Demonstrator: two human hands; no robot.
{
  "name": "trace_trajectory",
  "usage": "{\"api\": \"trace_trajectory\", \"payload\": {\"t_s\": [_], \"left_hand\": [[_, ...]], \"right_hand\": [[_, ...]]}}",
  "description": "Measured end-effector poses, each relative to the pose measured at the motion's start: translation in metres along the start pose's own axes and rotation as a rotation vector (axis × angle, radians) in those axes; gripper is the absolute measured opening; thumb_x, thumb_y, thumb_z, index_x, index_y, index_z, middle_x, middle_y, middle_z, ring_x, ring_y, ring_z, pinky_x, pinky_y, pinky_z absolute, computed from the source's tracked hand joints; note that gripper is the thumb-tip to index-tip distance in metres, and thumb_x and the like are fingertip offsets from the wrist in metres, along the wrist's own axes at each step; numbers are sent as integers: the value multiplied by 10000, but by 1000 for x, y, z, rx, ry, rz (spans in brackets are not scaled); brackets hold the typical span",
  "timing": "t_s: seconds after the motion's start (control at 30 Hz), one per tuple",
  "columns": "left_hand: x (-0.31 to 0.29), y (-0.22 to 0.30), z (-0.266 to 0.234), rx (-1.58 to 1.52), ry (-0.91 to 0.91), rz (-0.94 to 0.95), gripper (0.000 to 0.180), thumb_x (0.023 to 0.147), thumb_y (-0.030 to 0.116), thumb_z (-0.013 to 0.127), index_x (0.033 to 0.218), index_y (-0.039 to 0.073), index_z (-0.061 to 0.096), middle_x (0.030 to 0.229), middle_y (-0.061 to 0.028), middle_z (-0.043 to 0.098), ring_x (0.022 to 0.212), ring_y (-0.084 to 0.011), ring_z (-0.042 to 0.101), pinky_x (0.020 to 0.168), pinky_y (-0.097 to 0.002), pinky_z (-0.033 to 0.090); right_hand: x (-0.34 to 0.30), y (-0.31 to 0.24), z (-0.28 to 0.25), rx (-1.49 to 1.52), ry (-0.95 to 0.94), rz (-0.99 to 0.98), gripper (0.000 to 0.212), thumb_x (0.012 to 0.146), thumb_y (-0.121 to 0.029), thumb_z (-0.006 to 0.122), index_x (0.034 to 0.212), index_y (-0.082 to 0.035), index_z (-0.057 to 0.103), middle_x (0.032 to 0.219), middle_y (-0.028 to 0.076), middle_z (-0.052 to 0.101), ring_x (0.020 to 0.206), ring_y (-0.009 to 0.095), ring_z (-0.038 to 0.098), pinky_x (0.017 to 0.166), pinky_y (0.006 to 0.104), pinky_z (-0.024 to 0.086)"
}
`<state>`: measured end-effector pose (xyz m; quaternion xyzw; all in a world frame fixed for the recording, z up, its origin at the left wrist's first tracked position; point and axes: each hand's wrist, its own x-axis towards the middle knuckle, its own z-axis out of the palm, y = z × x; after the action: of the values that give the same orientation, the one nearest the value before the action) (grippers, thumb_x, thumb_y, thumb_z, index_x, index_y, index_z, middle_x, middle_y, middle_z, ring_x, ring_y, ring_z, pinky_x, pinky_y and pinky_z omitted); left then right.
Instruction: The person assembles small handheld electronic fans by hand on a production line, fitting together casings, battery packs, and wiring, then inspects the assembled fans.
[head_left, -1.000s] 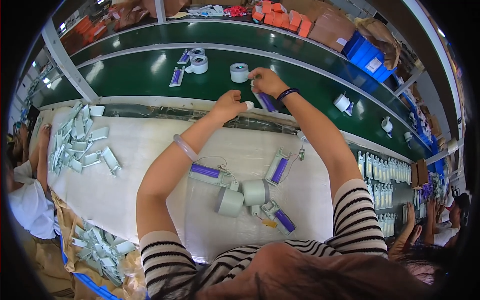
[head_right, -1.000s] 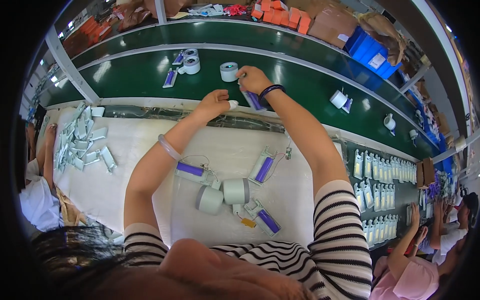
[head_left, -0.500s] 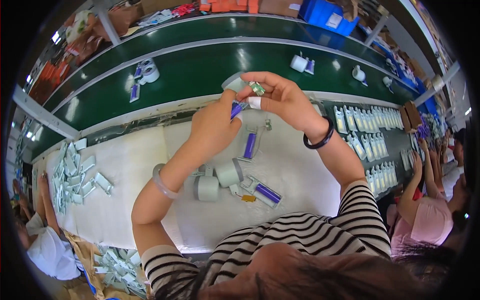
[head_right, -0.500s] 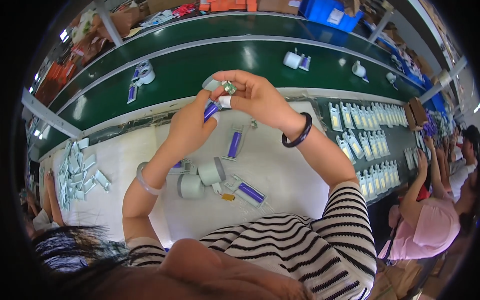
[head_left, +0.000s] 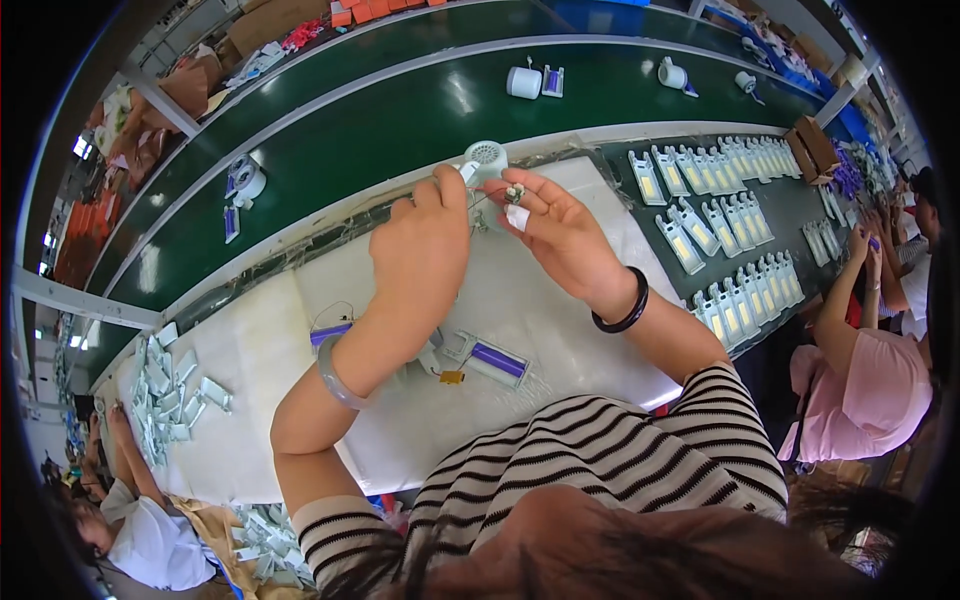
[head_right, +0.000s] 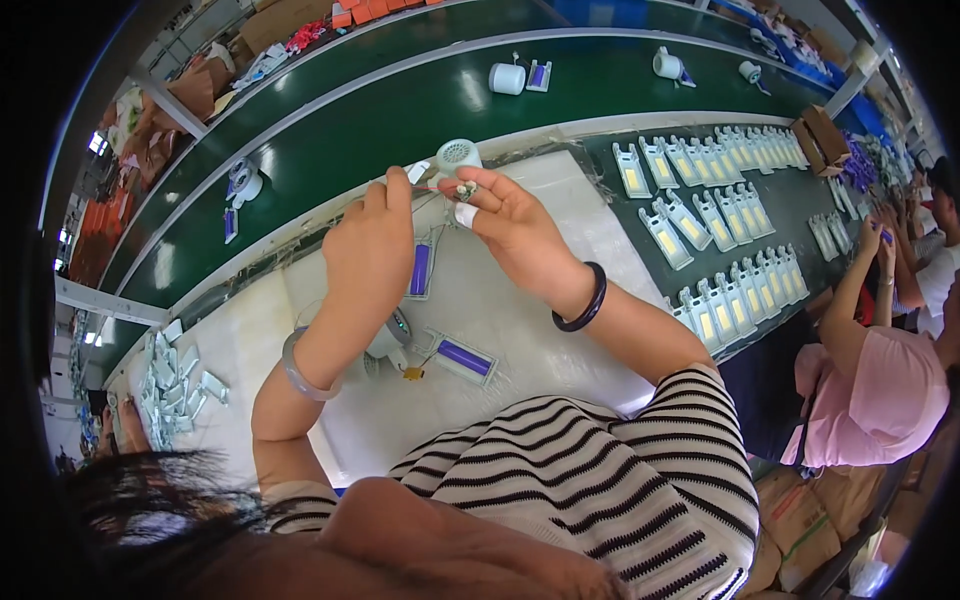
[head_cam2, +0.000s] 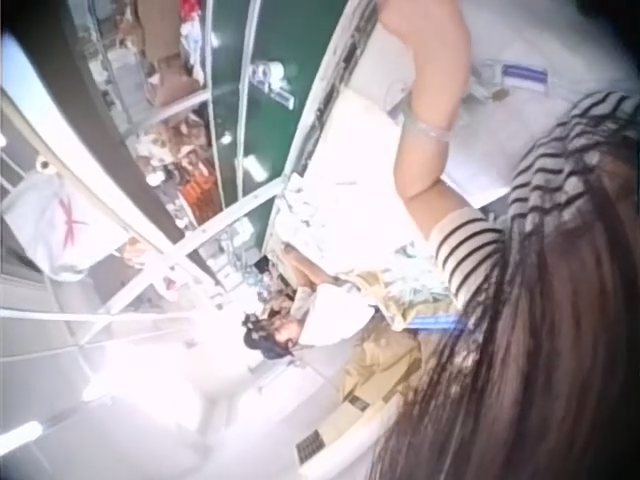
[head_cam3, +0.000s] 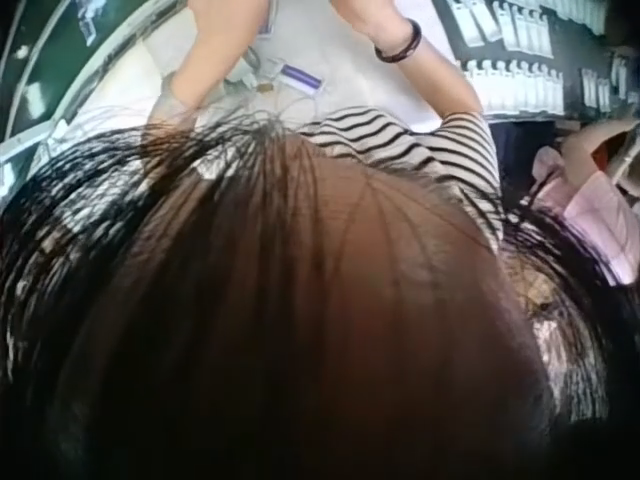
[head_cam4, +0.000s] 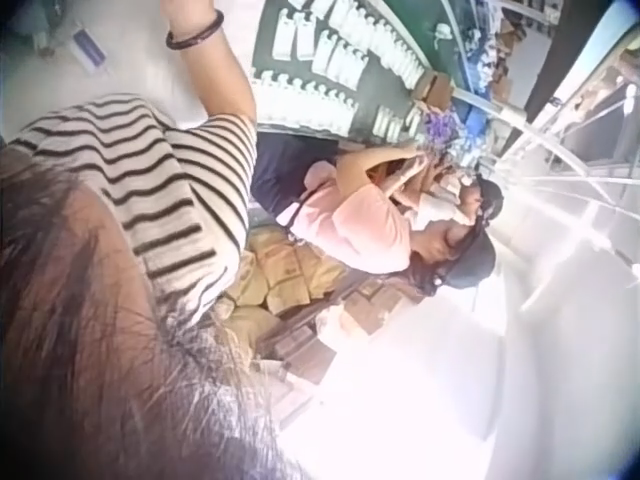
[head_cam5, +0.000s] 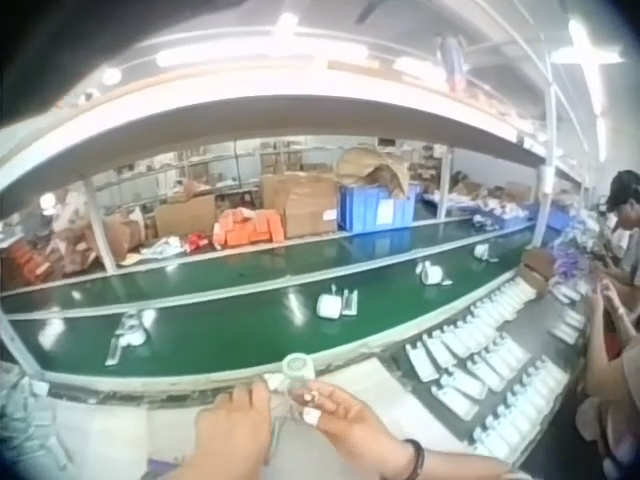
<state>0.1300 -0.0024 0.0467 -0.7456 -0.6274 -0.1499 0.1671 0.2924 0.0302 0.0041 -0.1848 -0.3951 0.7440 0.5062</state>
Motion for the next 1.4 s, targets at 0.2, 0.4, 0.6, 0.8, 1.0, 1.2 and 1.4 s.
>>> {"api": "trace_trajectory", "payload": {"t_s": [0.2,0.4,0.6,0.8,1.0,1.2,1.4], "left_hand": [[-11,-4,2,-514,-62,28,415,789,56,568,1187,51,450,867,-137,608,692,-260,634,580,-359,506],[-37,-7,5,-1236,-319,-255,374,854,49,533,1211,56,420,931,-86,597,689,-171,602,610,-302,491],[-55,-4,12,-1358,-231,-255,382,863,21,508,1233,61,417,971,-52,577,773,-100,570,621,-230,475],[-64,6,-1,-1578,-266,-338,392,843,37,521,1225,57,433,908,-50,568,748,-91,532,565,-225,450],[-69,13,4,-1848,-420,-388,330,874,86,496,1200,49,459,832,-46,561,617,-88,501,499,-226,415],[-76,16,25,-1861,-243,-510,250,909,94,461,1145,20,501,803,-74,578,556,-108,518,477,-243,420],[-76,14,31,-1904,-322,-543,265,918,106,429,1164,39,501,826,-108,582,554,-151,542,483,-284,479]], "right_hand": [[-30,-18,-1,-947,-17,295,187,899,-68,558,1070,-62,635,1085,74,622,995,178,604,883,298,451],[-36,-41,0,-1693,-333,-833,142,860,-80,591,985,-25,632,947,90,612,901,229,598,789,316,488],[-42,-19,-12,-641,-542,148,144,902,-116,588,1015,-27,591,841,56,644,834,115,632,728,258,473],[-47,-21,0,-643,-540,222,46,858,-54,609,840,-49,567,662,-10,620,594,50,595,612,220,455],[-59,-20,4,-1318,-539,-169,138,720,-52,643,811,-75,541,586,48,551,518,208,569,497,303,417],[-66,-17,10,-1710,-280,-501,148,683,-39,645,797,-70,555,640,66,563,564,256,564,522,366,431],[-55,-6,1,-1328,-130,-749,228,714,90,645,910,-25,620,745,97,626,631,243,585,590,313,464]]}}
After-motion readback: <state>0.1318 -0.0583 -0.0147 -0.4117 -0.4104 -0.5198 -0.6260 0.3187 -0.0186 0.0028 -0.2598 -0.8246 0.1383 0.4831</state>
